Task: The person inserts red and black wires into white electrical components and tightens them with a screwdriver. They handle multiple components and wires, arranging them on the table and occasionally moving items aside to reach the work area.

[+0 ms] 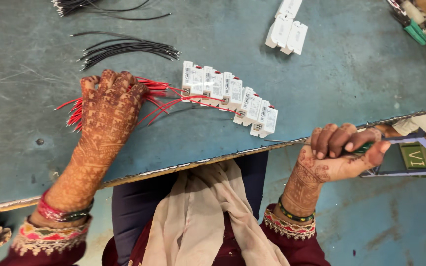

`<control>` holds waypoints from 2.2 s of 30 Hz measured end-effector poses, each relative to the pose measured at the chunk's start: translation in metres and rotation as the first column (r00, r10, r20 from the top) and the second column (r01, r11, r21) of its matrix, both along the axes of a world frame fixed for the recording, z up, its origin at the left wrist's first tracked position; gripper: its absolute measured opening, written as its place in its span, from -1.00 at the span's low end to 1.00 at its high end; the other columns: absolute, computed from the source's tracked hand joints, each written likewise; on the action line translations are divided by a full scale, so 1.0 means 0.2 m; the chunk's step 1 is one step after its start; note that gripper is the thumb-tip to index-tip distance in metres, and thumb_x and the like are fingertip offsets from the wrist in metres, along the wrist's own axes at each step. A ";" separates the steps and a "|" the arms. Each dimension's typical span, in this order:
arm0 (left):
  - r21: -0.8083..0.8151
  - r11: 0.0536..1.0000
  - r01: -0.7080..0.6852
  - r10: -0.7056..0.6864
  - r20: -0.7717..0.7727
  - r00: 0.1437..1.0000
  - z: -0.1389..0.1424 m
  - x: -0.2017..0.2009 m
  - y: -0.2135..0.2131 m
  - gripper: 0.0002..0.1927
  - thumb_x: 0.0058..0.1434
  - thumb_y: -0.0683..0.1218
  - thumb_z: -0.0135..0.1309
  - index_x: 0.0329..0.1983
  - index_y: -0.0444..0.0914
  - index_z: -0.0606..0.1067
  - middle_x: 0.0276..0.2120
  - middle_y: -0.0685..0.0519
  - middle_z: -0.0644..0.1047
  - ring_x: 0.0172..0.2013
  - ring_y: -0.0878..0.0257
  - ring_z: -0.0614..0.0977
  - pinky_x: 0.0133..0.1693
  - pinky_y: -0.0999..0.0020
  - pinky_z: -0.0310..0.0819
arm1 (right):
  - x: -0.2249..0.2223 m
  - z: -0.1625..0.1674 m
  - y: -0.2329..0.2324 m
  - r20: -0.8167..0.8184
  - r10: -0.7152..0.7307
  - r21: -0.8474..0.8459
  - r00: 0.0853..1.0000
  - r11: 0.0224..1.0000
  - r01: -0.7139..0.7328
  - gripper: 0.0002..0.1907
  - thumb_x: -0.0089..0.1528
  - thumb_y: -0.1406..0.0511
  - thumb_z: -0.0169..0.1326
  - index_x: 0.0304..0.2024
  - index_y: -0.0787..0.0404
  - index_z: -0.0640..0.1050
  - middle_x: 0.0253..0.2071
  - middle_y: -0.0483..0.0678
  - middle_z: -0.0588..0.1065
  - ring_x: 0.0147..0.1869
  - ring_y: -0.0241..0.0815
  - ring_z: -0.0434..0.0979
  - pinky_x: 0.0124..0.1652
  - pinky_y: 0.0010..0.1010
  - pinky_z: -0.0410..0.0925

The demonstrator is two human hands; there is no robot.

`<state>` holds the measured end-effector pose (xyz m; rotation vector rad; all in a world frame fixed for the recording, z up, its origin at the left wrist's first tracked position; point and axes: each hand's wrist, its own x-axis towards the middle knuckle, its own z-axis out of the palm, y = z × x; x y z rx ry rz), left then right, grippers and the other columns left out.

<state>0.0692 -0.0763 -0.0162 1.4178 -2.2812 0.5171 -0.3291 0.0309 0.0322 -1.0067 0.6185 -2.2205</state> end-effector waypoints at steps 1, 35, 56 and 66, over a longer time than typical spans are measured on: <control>0.002 1.000 0.013 -0.013 0.003 1.000 0.01 0.01 -0.01 -0.83 0.35 -0.03 0.18 -0.02 -0.08 0.61 -0.02 0.13 0.54 0.08 0.14 0.50 0.11 0.03 0.26 | 0.01 0.01 -0.01 0.003 -0.010 -0.001 1.000 1.000 0.010 -0.46 0.52 -0.03 -0.14 -0.44 0.14 0.21 -0.76 -0.12 0.06 -0.82 -0.33 -0.12 -0.75 -0.48 -0.10; 0.292 0.768 0.570 -0.199 -0.736 0.647 -0.10 -0.89 0.29 -0.83 0.36 -0.06 0.07 -0.05 -0.17 0.57 -0.13 -0.02 0.47 -0.14 0.02 0.62 -0.22 0.08 0.53 | 0.15 0.11 -0.12 -0.059 0.057 -0.028 0.997 0.998 -0.059 -0.45 0.50 -0.03 -0.11 -0.44 0.16 0.20 -0.75 -0.10 0.05 -0.83 -0.33 -0.13 -0.81 -0.52 -0.11; 0.277 0.823 0.496 -0.241 -0.620 0.747 -0.11 -0.96 0.30 -0.76 0.26 -0.11 0.12 -0.03 -0.25 0.49 0.02 -0.09 0.50 -0.09 0.01 0.62 -0.16 0.09 0.58 | 0.28 0.15 -0.14 -0.226 0.146 0.067 0.963 0.989 -0.134 -0.45 0.44 -0.09 -0.12 -0.42 0.11 0.12 -0.76 -0.16 0.04 -0.79 -0.38 -0.11 -0.76 -0.51 -0.08; 0.254 0.802 0.540 -0.294 -0.619 0.728 -0.04 -0.93 0.31 -0.69 0.17 -0.10 0.18 -0.04 -0.25 0.47 0.01 -0.08 0.48 -0.05 0.00 0.61 -0.16 0.10 0.55 | 0.26 0.18 -0.11 -0.176 0.145 0.112 0.974 0.986 -0.126 -0.42 0.43 -0.09 -0.11 -0.48 0.11 0.11 -0.78 -0.13 0.04 -0.79 -0.39 -0.13 -0.78 -0.51 -0.09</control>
